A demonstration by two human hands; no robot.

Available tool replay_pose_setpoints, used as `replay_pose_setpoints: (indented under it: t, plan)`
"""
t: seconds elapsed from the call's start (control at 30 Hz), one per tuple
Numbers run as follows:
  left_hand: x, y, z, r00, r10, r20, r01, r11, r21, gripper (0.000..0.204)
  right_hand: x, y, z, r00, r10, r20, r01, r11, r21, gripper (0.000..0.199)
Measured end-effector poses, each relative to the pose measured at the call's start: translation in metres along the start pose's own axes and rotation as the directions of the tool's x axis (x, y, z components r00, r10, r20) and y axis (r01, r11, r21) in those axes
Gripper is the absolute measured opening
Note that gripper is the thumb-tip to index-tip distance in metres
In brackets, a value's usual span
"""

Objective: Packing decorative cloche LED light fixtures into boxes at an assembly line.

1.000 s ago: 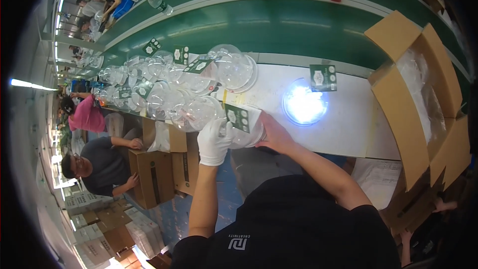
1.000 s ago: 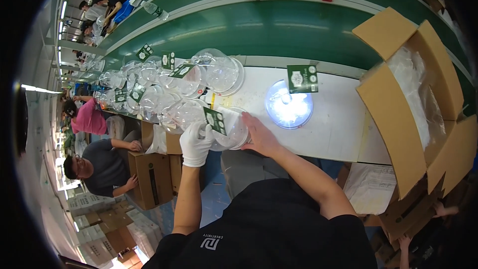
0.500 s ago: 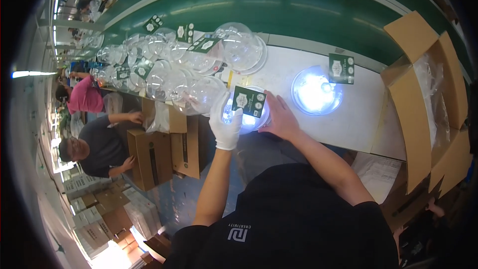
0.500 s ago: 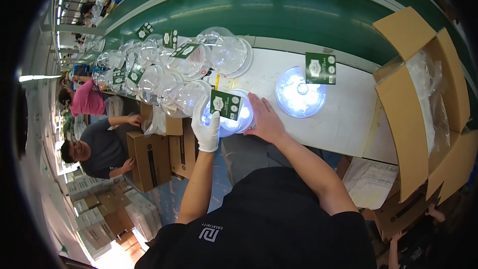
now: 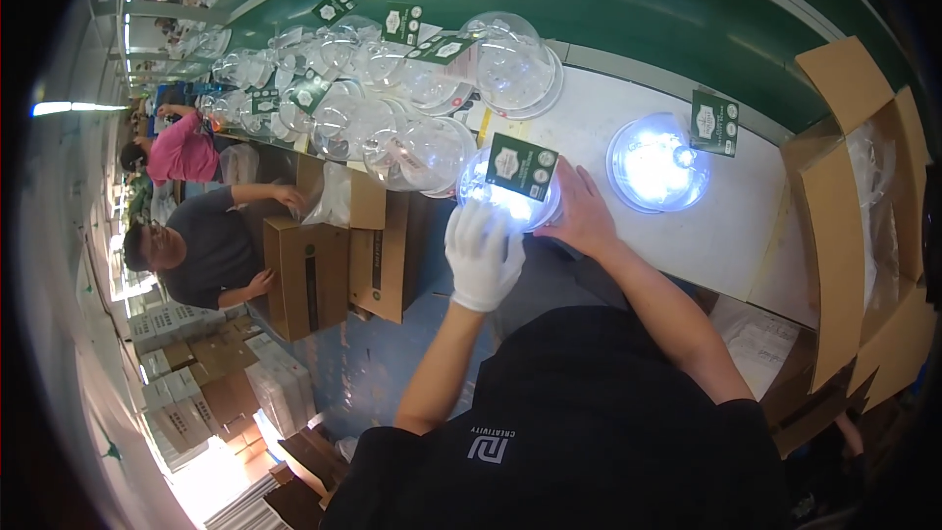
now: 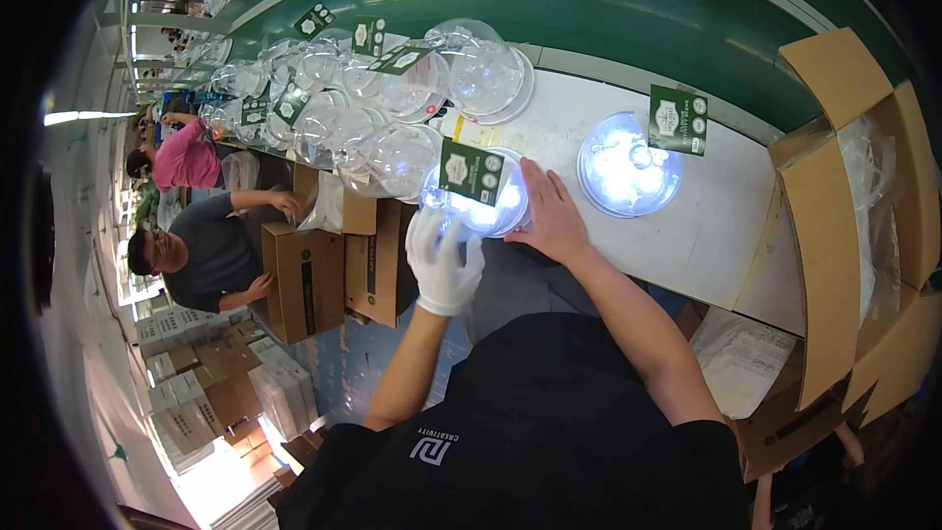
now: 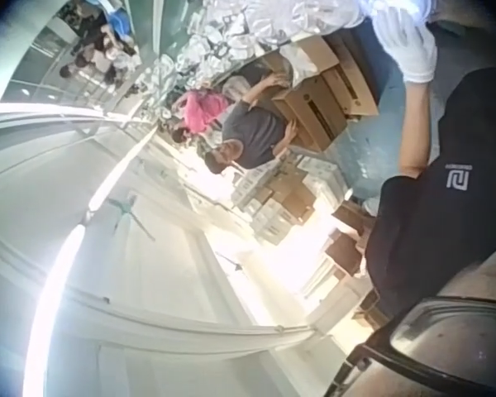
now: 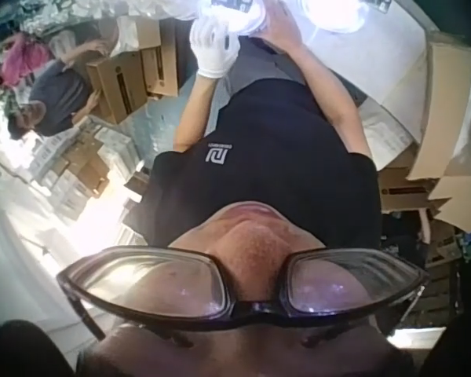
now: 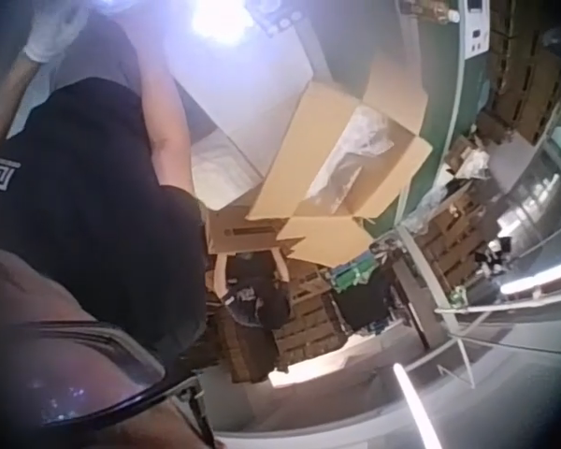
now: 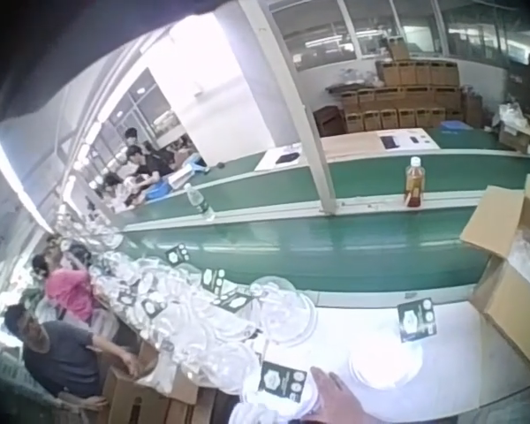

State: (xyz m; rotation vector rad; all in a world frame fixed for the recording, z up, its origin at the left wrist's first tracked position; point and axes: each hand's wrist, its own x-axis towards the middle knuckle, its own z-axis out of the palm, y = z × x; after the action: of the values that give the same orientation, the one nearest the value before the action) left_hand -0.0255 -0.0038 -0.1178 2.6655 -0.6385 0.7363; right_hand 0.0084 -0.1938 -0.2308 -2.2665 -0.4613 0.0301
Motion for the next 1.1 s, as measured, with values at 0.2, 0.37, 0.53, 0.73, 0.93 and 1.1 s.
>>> replay_pose_setpoints:
  t: [0.2, 0.37, 0.53, 0.73, 0.93, 1.1]
  plan:
    - [0.044, -0.021, -0.01, 0.903, 0.414, 0.112, -0.429, 0.875, 0.223, 0.034, -0.003, -0.001, 0.002, 0.999, -0.032, -0.008, 0.032, 0.998, -0.051, 0.128]
    - [0.068, 0.001, -0.008, 0.787, 0.447, 0.426, -0.558, 0.809, 0.184, 0.045, -0.002, 0.001, 0.006, 0.999, -0.039, -0.025, 0.037, 0.998, -0.048, 0.126]
    - [0.063, 0.012, 0.038, 0.693, 0.339, 0.636, -0.599, 0.761, 0.248, 0.051, -0.001, 0.003, 0.009, 1.0, -0.023, -0.014, 0.022, 0.993, -0.114, 0.117]
    - [0.006, 0.006, 0.078, 0.671, 0.439, 0.598, -0.727, 0.55, 0.412, 0.048, 0.0, 0.004, 0.013, 0.996, -0.084, -0.029, 0.077, 0.975, -0.21, 0.083]
    - [-0.014, -0.011, 0.025, 0.684, 0.477, 0.552, -0.3, 0.874, -0.383, 0.039, -0.001, 0.012, 0.013, 0.994, -0.099, -0.045, 0.081, 0.95, -0.303, 0.097]
    - [-0.037, -0.042, 0.005, 0.685, -0.705, 0.185, 0.701, 0.569, -0.429, 0.011, 0.004, -0.004, -0.002, 1.0, -0.015, 0.011, 0.015, 0.998, -0.058, 0.124]
